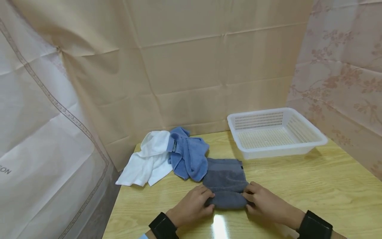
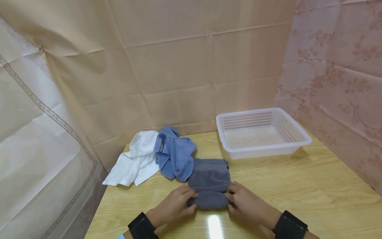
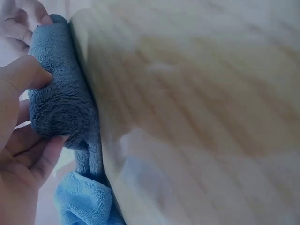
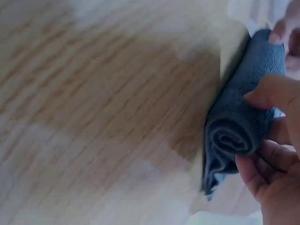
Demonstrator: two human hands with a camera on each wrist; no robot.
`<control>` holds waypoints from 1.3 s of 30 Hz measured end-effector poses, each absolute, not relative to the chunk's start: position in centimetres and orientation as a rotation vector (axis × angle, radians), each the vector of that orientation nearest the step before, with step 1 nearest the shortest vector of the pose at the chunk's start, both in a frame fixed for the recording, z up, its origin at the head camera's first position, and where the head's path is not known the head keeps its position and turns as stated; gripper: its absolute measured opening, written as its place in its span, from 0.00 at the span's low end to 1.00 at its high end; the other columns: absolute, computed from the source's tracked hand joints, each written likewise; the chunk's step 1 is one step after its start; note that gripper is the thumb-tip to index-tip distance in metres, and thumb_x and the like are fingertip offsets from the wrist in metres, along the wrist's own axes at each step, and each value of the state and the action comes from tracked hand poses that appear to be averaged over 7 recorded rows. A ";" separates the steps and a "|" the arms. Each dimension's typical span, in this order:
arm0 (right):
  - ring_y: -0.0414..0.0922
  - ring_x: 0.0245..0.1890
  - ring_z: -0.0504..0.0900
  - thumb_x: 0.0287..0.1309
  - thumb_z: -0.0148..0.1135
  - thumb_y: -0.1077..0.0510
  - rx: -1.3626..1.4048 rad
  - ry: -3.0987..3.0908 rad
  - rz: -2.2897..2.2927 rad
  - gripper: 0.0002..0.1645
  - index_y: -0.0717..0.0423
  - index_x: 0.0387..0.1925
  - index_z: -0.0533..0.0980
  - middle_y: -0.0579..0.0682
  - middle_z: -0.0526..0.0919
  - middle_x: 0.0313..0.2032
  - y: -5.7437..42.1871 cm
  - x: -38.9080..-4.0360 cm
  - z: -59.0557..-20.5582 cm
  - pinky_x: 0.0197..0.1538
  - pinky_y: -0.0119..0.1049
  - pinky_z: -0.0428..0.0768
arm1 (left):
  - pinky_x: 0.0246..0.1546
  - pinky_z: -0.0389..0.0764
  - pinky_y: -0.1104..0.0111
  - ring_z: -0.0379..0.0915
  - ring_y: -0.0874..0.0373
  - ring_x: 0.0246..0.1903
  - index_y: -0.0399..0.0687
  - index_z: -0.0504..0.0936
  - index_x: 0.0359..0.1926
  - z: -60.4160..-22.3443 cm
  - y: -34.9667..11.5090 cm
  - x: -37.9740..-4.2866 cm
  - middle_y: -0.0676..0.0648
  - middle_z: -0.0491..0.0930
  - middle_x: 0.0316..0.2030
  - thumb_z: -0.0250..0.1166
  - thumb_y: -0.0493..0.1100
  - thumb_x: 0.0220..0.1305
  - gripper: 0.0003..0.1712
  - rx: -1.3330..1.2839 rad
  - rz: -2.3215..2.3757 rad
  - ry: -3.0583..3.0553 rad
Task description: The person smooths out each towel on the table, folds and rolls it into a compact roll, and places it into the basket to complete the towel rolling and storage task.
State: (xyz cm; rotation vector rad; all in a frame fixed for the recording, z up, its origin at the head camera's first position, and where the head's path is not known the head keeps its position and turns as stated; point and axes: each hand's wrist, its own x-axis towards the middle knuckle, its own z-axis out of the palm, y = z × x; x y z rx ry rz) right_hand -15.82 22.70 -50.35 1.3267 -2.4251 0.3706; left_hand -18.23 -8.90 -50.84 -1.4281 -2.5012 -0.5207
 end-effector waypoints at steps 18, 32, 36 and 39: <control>0.39 0.35 0.73 0.76 0.58 0.52 1.178 -2.874 1.211 0.24 0.70 0.58 0.80 0.47 0.77 0.43 24.8 -17.2 -49.7 0.33 0.32 0.69 | 0.41 0.78 0.75 0.75 0.70 0.41 0.46 0.86 0.51 -50.9 -8.6 -19.6 0.57 0.82 0.41 0.53 0.53 0.81 0.20 -1.309 -0.971 -2.733; 0.34 0.37 0.66 0.66 0.67 0.64 1.253 -2.331 0.552 0.07 0.53 0.44 0.80 0.40 0.72 0.39 22.2 -16.0 -50.2 0.37 0.25 0.70 | 0.39 0.69 0.79 0.66 0.68 0.38 0.53 0.85 0.48 -51.3 -8.2 -19.2 0.58 0.75 0.39 0.64 0.44 0.75 0.06 -1.301 -0.773 -2.429; 0.34 0.36 0.65 0.71 0.65 0.55 1.299 -2.264 0.386 0.06 0.52 0.41 0.84 0.39 0.70 0.37 22.1 -15.7 -50.1 0.37 0.24 0.67 | 0.40 0.68 0.79 0.64 0.66 0.37 0.51 0.89 0.42 -51.3 -8.3 -19.0 0.57 0.74 0.38 0.68 0.41 0.71 0.04 -1.300 -0.726 -2.389; 0.36 0.39 0.68 0.59 0.76 0.51 1.325 -2.283 0.266 0.15 0.54 0.43 0.84 0.41 0.72 0.40 22.1 -15.4 -50.0 0.39 0.27 0.72 | 0.41 0.68 0.77 0.64 0.64 0.38 0.49 0.90 0.42 -51.3 -8.4 -18.7 0.55 0.75 0.40 0.68 0.41 0.69 0.05 -1.321 -0.659 -2.372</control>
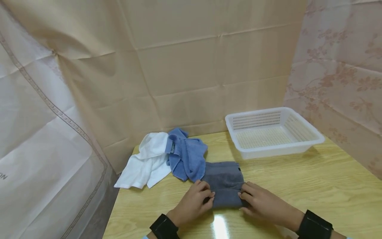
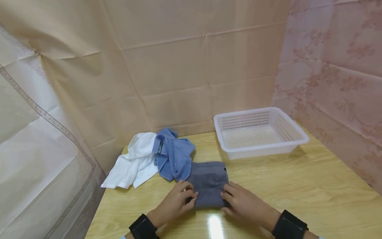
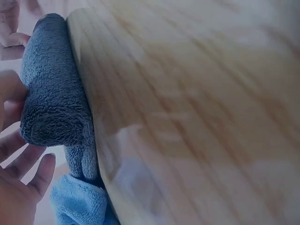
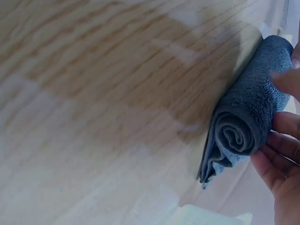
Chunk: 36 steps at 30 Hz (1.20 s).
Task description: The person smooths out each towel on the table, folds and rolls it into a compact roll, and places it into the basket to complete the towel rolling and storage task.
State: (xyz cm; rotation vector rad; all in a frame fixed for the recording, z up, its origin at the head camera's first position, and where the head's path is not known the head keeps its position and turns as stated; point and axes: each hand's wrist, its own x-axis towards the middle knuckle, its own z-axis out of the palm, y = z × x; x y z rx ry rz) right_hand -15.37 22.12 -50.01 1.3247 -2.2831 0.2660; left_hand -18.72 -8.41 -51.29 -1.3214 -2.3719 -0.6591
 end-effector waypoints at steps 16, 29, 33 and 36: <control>0.47 0.45 0.80 0.39 0.82 0.62 1.301 -2.291 0.126 0.29 0.65 0.47 0.82 0.53 0.80 0.45 22.4 -15.9 -50.7 0.46 0.37 0.82 | 0.48 0.76 0.69 0.73 0.60 0.45 0.45 0.85 0.53 -51.5 -8.6 -18.5 0.52 0.79 0.45 0.76 0.48 0.60 0.22 -1.349 -0.415 -2.357; 0.44 0.44 0.84 0.54 0.72 0.64 1.168 -2.650 0.653 0.19 0.58 0.50 0.81 0.49 0.84 0.46 22.9 -16.8 -49.9 0.41 0.36 0.84 | 0.53 0.78 0.71 0.78 0.61 0.52 0.45 0.82 0.59 -50.6 -9.0 -19.1 0.50 0.83 0.51 0.68 0.50 0.71 0.21 -1.328 -0.616 -2.598; 0.35 0.37 0.80 0.59 0.70 0.63 1.108 -2.800 0.959 0.17 0.50 0.49 0.79 0.43 0.84 0.45 23.3 -17.3 -49.3 0.36 0.32 0.80 | 0.47 0.79 0.73 0.79 0.66 0.46 0.50 0.79 0.57 -50.3 -9.2 -19.3 0.53 0.83 0.49 0.66 0.51 0.73 0.17 -1.298 -0.806 -2.660; 0.32 0.34 0.77 0.61 0.71 0.61 1.142 -2.787 1.128 0.15 0.49 0.48 0.79 0.41 0.84 0.43 23.5 -17.5 -49.2 0.34 0.30 0.78 | 0.40 0.78 0.76 0.76 0.71 0.38 0.53 0.79 0.55 -50.3 -9.3 -19.5 0.55 0.83 0.47 0.66 0.51 0.73 0.15 -1.281 -0.953 -2.685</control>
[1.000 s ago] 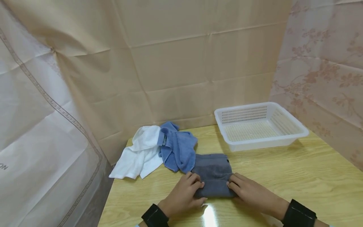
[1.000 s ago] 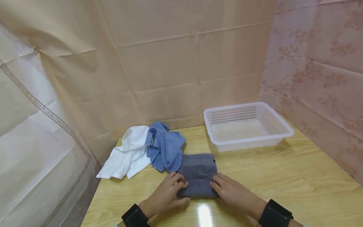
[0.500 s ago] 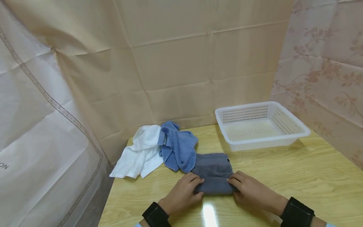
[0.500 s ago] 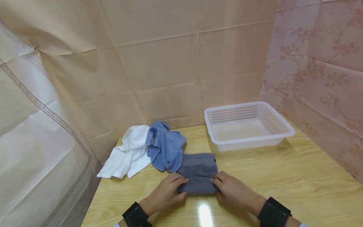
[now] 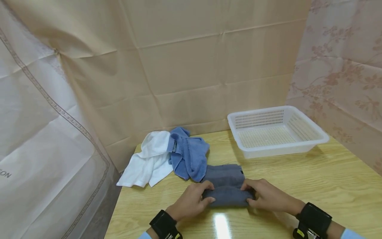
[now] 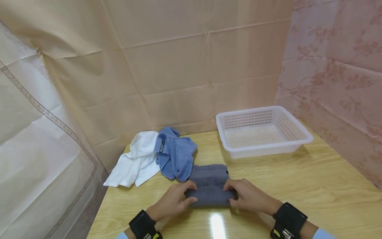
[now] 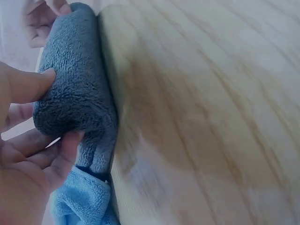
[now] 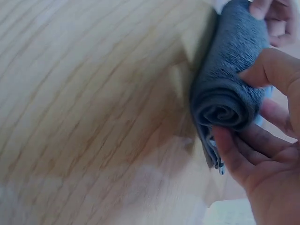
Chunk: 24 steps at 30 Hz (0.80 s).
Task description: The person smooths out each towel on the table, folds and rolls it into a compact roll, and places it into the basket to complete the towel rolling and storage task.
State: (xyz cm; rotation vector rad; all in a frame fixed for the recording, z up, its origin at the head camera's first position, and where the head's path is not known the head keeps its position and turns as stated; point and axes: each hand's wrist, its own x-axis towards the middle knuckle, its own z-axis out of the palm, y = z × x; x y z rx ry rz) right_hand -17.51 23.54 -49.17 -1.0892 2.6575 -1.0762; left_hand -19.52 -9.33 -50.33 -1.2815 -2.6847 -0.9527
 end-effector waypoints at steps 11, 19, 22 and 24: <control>0.36 0.42 0.83 0.65 0.70 0.57 -1.055 2.422 -1.271 0.07 0.51 0.44 0.83 0.45 0.85 0.45 23.9 -18.3 -49.4 0.40 0.34 0.83 | 0.41 0.75 0.74 0.71 0.66 0.41 0.50 0.87 0.49 -50.5 -9.9 -19.4 0.56 0.79 0.46 0.66 0.49 0.73 0.12 -1.205 -1.087 -2.640; 0.35 0.40 0.77 0.56 0.77 0.59 -1.215 2.799 -0.895 0.19 0.53 0.50 0.83 0.42 0.79 0.45 23.1 -17.2 -48.6 0.38 0.33 0.80 | 0.47 0.75 0.75 0.72 0.65 0.45 0.47 0.86 0.51 -50.3 -9.5 -18.8 0.55 0.79 0.43 0.66 0.47 0.73 0.13 -1.249 -0.752 -2.529; 0.38 0.41 0.78 0.46 0.81 0.63 -1.504 3.022 -0.650 0.26 0.53 0.49 0.82 0.42 0.78 0.44 22.6 -16.6 -48.9 0.39 0.35 0.80 | 0.45 0.75 0.76 0.73 0.66 0.43 0.51 0.84 0.50 -50.3 -9.3 -18.7 0.56 0.80 0.42 0.66 0.47 0.73 0.10 -1.252 -0.706 -2.520; 0.40 0.41 0.78 0.49 0.79 0.63 -1.684 3.086 -0.552 0.22 0.54 0.48 0.82 0.43 0.79 0.44 22.3 -16.3 -49.2 0.40 0.35 0.80 | 0.44 0.74 0.77 0.73 0.66 0.42 0.52 0.84 0.48 -50.4 -9.3 -18.6 0.57 0.80 0.41 0.66 0.47 0.73 0.07 -1.257 -0.690 -2.504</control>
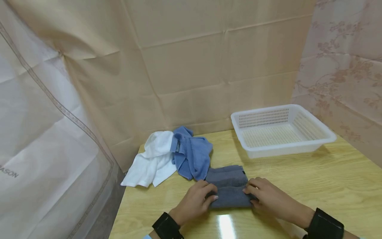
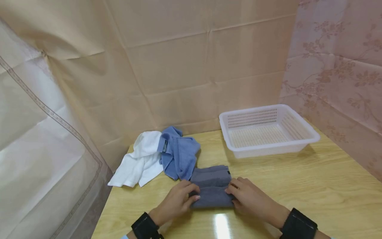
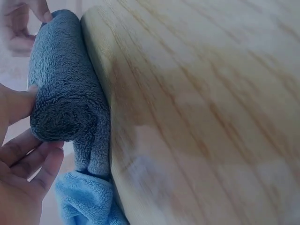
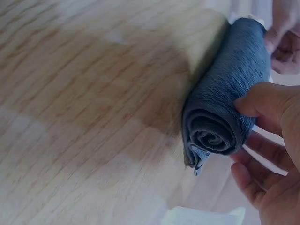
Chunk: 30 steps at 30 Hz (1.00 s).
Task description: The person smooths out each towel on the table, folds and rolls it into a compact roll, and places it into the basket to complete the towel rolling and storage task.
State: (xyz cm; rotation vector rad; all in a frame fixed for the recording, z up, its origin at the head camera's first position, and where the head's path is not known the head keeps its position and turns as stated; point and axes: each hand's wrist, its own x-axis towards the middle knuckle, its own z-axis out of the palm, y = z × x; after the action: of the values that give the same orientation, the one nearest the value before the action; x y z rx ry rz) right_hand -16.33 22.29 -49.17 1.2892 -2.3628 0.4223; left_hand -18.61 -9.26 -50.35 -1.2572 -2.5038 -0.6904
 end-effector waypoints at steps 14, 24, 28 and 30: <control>0.48 0.44 0.81 0.36 0.86 0.60 1.315 -2.298 0.202 0.32 0.63 0.46 0.80 0.52 0.80 0.45 21.9 -16.3 -50.2 0.46 0.38 0.83 | 0.55 0.75 0.63 0.72 0.58 0.52 0.45 0.84 0.56 -50.6 -9.6 -17.8 0.50 0.78 0.52 0.78 0.54 0.59 0.28 -1.313 -0.406 -2.460; 0.45 0.44 0.84 0.60 0.70 0.63 1.266 -2.616 0.539 0.23 0.69 0.55 0.80 0.57 0.83 0.48 22.5 -17.4 -49.4 0.39 0.33 0.83 | 0.60 0.75 0.64 0.73 0.55 0.57 0.38 0.79 0.64 -51.4 -10.1 -18.7 0.46 0.79 0.56 0.65 0.48 0.71 0.26 -1.289 -0.500 -2.532; 0.35 0.39 0.78 0.68 0.64 0.61 1.257 -2.733 0.735 0.22 0.70 0.59 0.78 0.56 0.83 0.50 22.9 -18.1 -49.0 0.36 0.30 0.78 | 0.58 0.76 0.64 0.73 0.56 0.56 0.37 0.79 0.64 -51.5 -10.0 -18.9 0.46 0.80 0.56 0.61 0.47 0.75 0.24 -1.294 -0.551 -2.542; 0.31 0.32 0.74 0.71 0.62 0.60 1.237 -2.781 0.862 0.23 0.71 0.61 0.76 0.55 0.83 0.49 23.2 -18.4 -48.9 0.34 0.29 0.75 | 0.58 0.75 0.63 0.74 0.56 0.56 0.37 0.79 0.64 -51.5 -9.9 -19.0 0.46 0.80 0.57 0.59 0.47 0.76 0.23 -1.288 -0.575 -2.560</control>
State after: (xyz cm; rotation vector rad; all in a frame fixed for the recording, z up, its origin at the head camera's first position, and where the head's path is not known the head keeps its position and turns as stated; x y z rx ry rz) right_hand -18.43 23.17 -48.88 1.2373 -2.7806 0.8624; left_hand -19.04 -9.88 -51.46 -1.2883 -2.5596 -0.5748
